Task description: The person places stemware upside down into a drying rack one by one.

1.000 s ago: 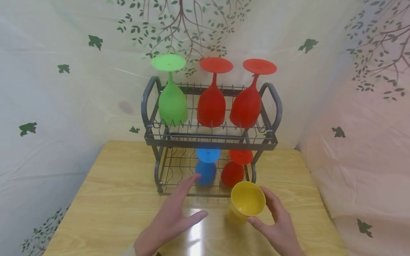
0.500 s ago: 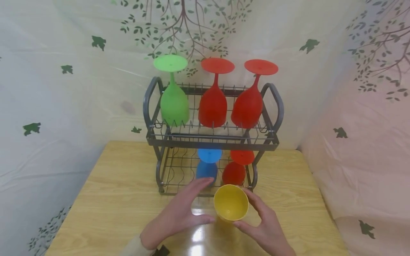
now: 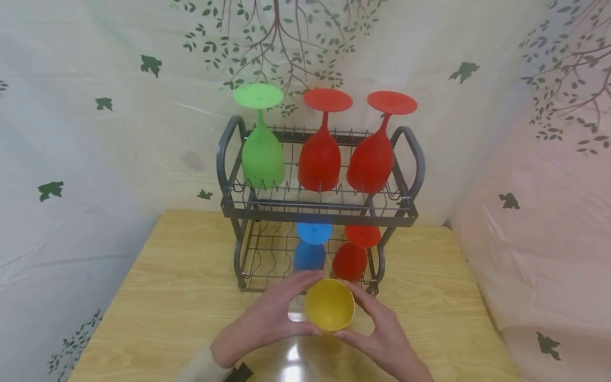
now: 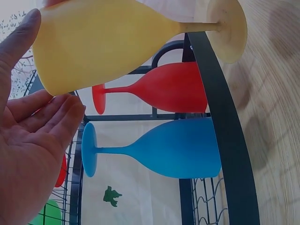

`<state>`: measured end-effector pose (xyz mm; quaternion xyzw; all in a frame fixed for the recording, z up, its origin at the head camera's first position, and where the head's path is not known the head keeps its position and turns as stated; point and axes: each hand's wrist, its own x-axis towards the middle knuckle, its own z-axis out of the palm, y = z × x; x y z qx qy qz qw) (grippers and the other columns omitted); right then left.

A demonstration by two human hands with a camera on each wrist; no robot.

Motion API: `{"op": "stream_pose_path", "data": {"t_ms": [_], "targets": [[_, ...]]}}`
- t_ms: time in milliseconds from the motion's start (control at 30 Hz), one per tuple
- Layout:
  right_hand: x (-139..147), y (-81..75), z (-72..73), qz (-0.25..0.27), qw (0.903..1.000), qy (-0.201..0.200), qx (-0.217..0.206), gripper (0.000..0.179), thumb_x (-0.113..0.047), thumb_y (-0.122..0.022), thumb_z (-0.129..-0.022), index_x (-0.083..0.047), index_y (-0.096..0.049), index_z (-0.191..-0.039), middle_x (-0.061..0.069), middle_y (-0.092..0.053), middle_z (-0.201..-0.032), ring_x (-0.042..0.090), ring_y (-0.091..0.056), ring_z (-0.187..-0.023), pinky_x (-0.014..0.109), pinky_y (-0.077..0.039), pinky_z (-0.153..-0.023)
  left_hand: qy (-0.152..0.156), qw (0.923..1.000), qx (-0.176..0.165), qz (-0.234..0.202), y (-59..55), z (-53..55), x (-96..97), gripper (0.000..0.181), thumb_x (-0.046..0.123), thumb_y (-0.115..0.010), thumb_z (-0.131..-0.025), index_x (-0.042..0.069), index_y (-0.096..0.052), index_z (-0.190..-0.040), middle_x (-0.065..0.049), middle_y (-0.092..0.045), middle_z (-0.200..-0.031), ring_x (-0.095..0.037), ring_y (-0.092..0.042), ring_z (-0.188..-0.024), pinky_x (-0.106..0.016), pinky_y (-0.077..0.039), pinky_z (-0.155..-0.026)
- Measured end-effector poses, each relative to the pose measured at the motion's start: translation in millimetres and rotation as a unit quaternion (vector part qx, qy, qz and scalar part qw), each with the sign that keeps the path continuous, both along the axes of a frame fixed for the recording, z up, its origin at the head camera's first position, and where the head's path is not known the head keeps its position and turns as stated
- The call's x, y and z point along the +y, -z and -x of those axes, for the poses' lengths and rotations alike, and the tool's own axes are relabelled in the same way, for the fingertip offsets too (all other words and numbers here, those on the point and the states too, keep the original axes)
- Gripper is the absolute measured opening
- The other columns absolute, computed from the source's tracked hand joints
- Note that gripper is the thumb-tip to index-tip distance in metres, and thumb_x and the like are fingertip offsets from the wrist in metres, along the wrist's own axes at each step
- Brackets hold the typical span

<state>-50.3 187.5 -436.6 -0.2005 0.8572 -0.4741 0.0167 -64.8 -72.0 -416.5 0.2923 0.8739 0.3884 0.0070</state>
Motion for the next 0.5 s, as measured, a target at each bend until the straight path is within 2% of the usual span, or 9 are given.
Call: {"op": "stream_pose_path", "data": {"t_ms": [167,267,400,500], "targets": [[-3.0,-2.9,0.7,-0.003,0.9998,-0.002,-0.019,0.085,-0.046,-0.086,-0.080,-0.026,-0.049,-0.154,0.000,-0.051,-0.156,0.030,-0.055,-0.137,0.056,-0.051,-0.103,0.009,0.9999,0.011,-0.002,-0.7,0.4,-2.4,0.093,0.040,-0.090,-0.077,0.013,-0.047,-0.155,-0.003,-0.047,-0.158,-0.024,-0.050,-0.141,-0.055,-0.047,-0.110],[-4.3,-3.8,1.2,-0.010,0.9999,-0.006,-0.007,0.085,-0.047,-0.085,-0.080,-0.027,-0.048,-0.154,-0.001,-0.051,-0.155,0.029,-0.055,-0.137,0.056,-0.051,-0.102,0.015,0.9998,0.013,0.000,-0.4,0.6,-3.8,0.091,0.040,-0.089,-0.078,0.012,-0.048,-0.154,-0.002,-0.049,-0.158,-0.024,-0.051,-0.140,-0.055,-0.047,-0.110],[-6.6,-4.7,1.1,-0.020,0.9998,-0.008,0.005,0.085,-0.045,-0.086,-0.081,-0.022,-0.049,-0.154,-0.001,-0.052,-0.154,0.030,-0.055,-0.136,0.058,-0.051,-0.102,0.017,0.9998,0.011,-0.002,0.4,0.2,-6.0,0.088,0.038,-0.089,-0.079,0.012,-0.050,-0.153,-0.001,-0.050,-0.156,-0.025,-0.052,-0.139,-0.057,-0.045,-0.111],[-8.7,-5.3,0.6,-0.024,0.9997,-0.002,-0.003,0.085,-0.045,-0.086,-0.082,-0.017,-0.050,-0.154,0.001,-0.052,-0.154,0.033,-0.055,-0.135,0.063,-0.050,-0.102,0.013,0.9998,-0.002,-0.014,1.1,-0.2,-7.1,0.087,0.035,-0.090,-0.078,0.013,-0.052,-0.152,-0.001,-0.051,-0.156,-0.026,-0.051,-0.140,-0.060,-0.044,-0.110]]}}
